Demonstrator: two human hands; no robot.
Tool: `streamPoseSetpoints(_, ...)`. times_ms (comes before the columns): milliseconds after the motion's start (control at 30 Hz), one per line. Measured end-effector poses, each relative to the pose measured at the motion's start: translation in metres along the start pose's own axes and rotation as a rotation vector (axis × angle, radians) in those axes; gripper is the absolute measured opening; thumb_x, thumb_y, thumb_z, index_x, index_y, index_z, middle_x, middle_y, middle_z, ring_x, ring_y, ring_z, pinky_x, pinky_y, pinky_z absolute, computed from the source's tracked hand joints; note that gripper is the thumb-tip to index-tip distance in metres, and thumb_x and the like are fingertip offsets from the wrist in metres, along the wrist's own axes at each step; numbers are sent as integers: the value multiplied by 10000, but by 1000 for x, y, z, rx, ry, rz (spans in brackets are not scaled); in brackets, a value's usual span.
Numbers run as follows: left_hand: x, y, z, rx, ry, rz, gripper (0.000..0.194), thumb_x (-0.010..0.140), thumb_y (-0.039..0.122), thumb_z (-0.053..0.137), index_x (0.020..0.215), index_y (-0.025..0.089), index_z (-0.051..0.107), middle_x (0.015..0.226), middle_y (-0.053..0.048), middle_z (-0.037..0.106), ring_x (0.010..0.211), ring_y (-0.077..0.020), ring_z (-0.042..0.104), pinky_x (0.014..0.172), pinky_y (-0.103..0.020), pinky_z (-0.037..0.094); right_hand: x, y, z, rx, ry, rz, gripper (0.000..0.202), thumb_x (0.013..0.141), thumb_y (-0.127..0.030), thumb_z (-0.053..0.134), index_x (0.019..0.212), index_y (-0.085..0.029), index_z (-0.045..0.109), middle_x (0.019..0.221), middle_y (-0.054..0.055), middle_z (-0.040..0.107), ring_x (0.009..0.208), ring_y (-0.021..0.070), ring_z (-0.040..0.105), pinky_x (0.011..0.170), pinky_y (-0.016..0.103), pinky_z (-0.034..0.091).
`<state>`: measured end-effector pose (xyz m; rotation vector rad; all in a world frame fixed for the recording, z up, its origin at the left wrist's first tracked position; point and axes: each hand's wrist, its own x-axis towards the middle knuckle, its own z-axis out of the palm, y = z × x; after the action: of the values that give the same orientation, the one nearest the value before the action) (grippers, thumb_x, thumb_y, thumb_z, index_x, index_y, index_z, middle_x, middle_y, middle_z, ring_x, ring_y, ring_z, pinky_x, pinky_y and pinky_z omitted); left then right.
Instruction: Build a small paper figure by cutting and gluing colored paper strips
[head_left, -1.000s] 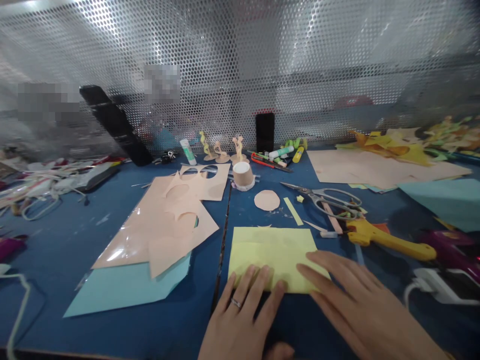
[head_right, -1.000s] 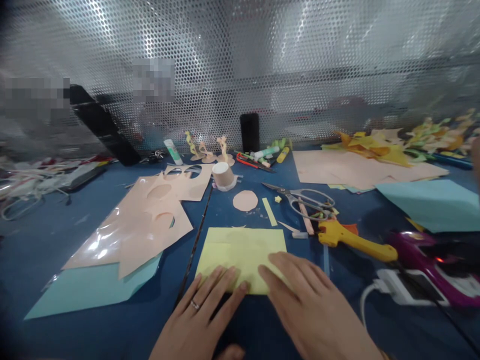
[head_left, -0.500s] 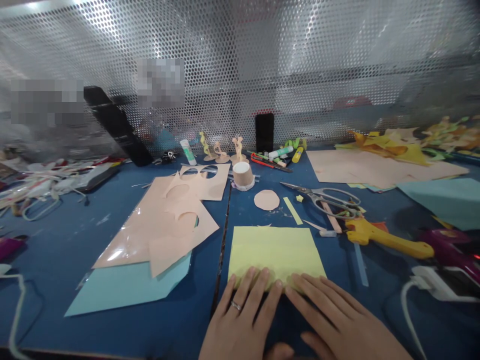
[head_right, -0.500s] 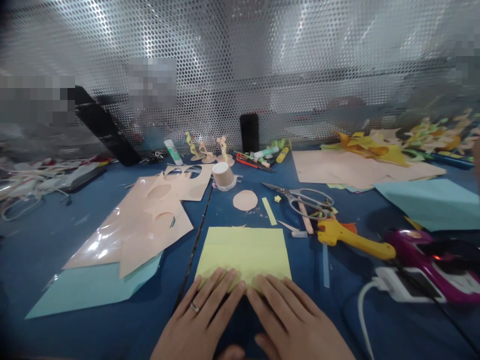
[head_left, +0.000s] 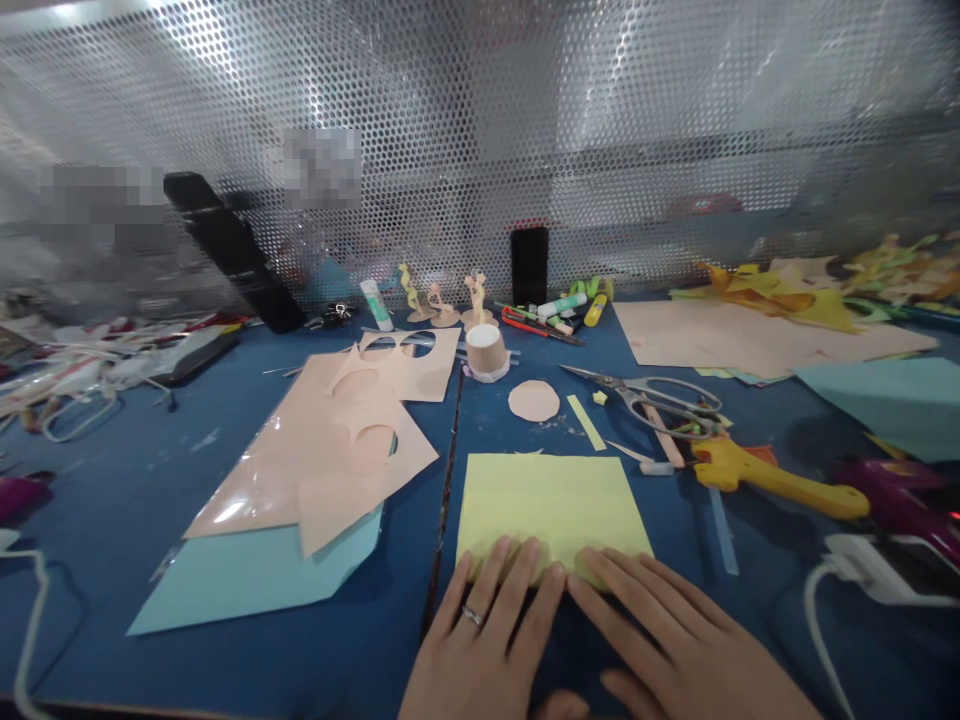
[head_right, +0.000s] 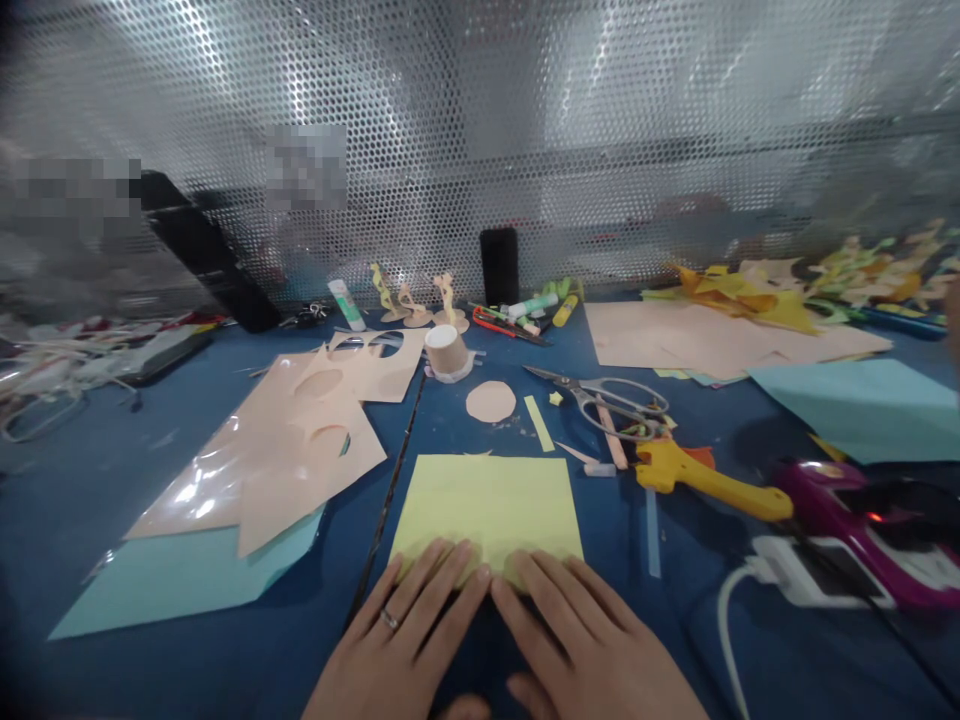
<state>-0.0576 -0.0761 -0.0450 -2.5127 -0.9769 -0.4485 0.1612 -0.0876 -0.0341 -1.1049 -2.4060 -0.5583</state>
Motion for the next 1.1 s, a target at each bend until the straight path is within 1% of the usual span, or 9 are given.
streamPoseSetpoints(200, -4, -3, 1, 58, -47, 60, 575, 890, 588, 400, 1344, 249, 497, 1343, 1, 575, 1238, -236, 450, 1078, -366, 219, -1, -1, 1, -9, 9, 4, 471, 1010, -344, 211, 1107, -272, 666, 1051, -71, 730, 955, 86, 642, 849, 272, 402)
streamPoseSetpoints(367, -8, -3, 2, 74, -82, 74, 576, 903, 560, 395, 1378, 239, 456, 1381, 0, 540, 1261, -245, 433, 1098, -381, 196, -4, 0, 3, -1, -7, -14, 468, 1011, -341, 207, 1120, -280, 658, 1069, -66, 724, 977, 90, 629, 868, 274, 387)
streamPoseSetpoints(533, -8, -2, 1, 68, -80, 61, 540, 913, 520, 402, 1374, 245, 464, 1373, 11, 549, 1251, -232, 448, 1145, -386, 110, -13, -7, 13, 55, -2, 59, 446, 1005, -385, 226, 1154, -283, 634, 1115, -48, 706, 1039, 126, 598, 926, 314, 361)
streamPoseSetpoints(733, -9, 0, -1, 76, -64, 69, 547, 904, 547, 411, 1352, 246, 495, 1337, 5, 583, 1213, -227, 488, 1169, -404, 39, -17, -11, 17, 66, 21, 86, 427, 1002, -386, 245, 1157, -288, 631, 1099, -51, 709, 1036, 119, 588, 926, 306, 356)
streamPoseSetpoints(967, -12, 3, -3, 75, -31, 56, 569, 887, 582, 427, 1341, 249, 513, 1310, 9, 605, 1191, -222, 510, 1178, -400, 38, -19, -11, 17, 51, 32, 57, 402, 997, -374, 276, 1128, -288, 646, 1080, -44, 718, 1010, 130, 595, 906, 332, 361)
streamPoseSetpoints(1100, -14, 3, -3, 79, -20, 75, 586, 881, 600, 421, 1339, 245, 516, 1307, 3, 608, 1187, -224, 520, 1179, -400, 43, -20, -13, 17, 55, 47, 59, 404, 998, -374, 273, 1120, -287, 648, 1072, -50, 721, 996, 128, 601, 894, 333, 369)
